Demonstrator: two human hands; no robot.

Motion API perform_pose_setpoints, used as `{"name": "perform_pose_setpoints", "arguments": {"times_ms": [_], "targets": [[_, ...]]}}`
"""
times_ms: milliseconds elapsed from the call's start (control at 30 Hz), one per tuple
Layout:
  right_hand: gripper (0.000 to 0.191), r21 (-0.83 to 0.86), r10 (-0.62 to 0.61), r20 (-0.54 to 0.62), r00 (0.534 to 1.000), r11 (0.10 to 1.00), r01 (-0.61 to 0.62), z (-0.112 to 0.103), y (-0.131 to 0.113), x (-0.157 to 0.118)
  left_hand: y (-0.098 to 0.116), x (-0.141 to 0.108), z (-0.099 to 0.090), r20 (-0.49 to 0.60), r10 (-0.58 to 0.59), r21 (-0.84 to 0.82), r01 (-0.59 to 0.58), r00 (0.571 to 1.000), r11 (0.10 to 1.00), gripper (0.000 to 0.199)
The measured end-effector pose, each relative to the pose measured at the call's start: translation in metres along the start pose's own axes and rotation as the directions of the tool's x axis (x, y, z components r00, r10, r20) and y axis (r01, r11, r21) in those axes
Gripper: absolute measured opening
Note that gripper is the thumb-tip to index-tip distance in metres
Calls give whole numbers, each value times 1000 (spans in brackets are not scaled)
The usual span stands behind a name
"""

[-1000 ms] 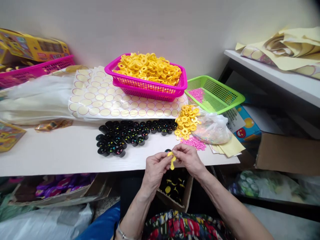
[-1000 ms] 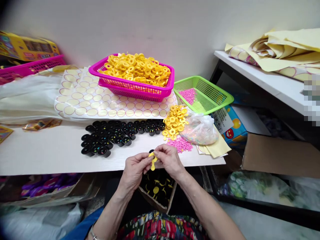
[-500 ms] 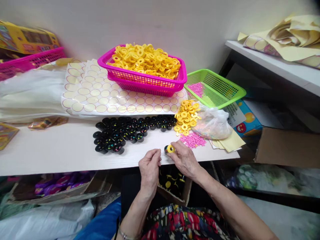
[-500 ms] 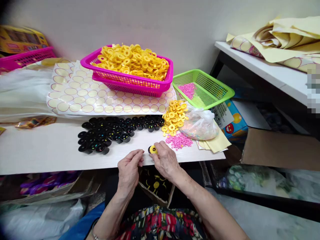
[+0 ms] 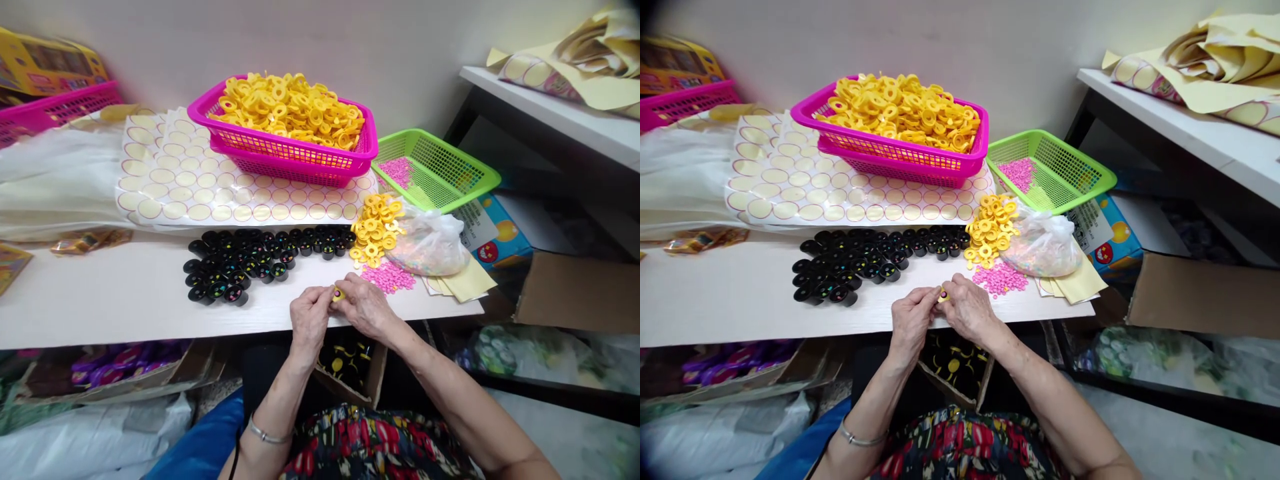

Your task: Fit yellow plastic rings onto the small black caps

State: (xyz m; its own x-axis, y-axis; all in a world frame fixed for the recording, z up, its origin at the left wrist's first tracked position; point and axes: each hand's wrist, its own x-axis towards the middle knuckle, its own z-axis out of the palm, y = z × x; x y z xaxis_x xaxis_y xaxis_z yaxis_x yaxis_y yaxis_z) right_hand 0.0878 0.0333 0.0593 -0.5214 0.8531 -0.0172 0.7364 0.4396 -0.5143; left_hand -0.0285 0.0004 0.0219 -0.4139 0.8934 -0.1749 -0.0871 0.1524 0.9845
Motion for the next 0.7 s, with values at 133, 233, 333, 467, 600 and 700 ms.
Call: {"name": "perform_pose_setpoints", "arguments": {"times_ms": [133,233,333,467,600,700], "targets": [[3,179,-36,-20,999,983,39,4,6,1,-3,3,0,6,88,121,-88,996,989,23],[7,214,-67,-58,996,974,78,6,9,-2,0,4,-1,51,191,256,-197,980,946,23],[12,216,-82,-58,995,972,92,7,10,-4,3,5,-3,105,270,345,-289,957,893,24],[18,240,-96,-77,992,964,112,9,11,-6,4,6,-6,185,228,327,-279,956,903,23],[18,217,-101,-106,989,969,123,12,10,-8,2,4,-7,156,176,256,-212,972,943,25],[14,145,-86,-96,992,984,100,12,8,-9,1,3,-5,144,174,236,-204,974,950,25]]}}
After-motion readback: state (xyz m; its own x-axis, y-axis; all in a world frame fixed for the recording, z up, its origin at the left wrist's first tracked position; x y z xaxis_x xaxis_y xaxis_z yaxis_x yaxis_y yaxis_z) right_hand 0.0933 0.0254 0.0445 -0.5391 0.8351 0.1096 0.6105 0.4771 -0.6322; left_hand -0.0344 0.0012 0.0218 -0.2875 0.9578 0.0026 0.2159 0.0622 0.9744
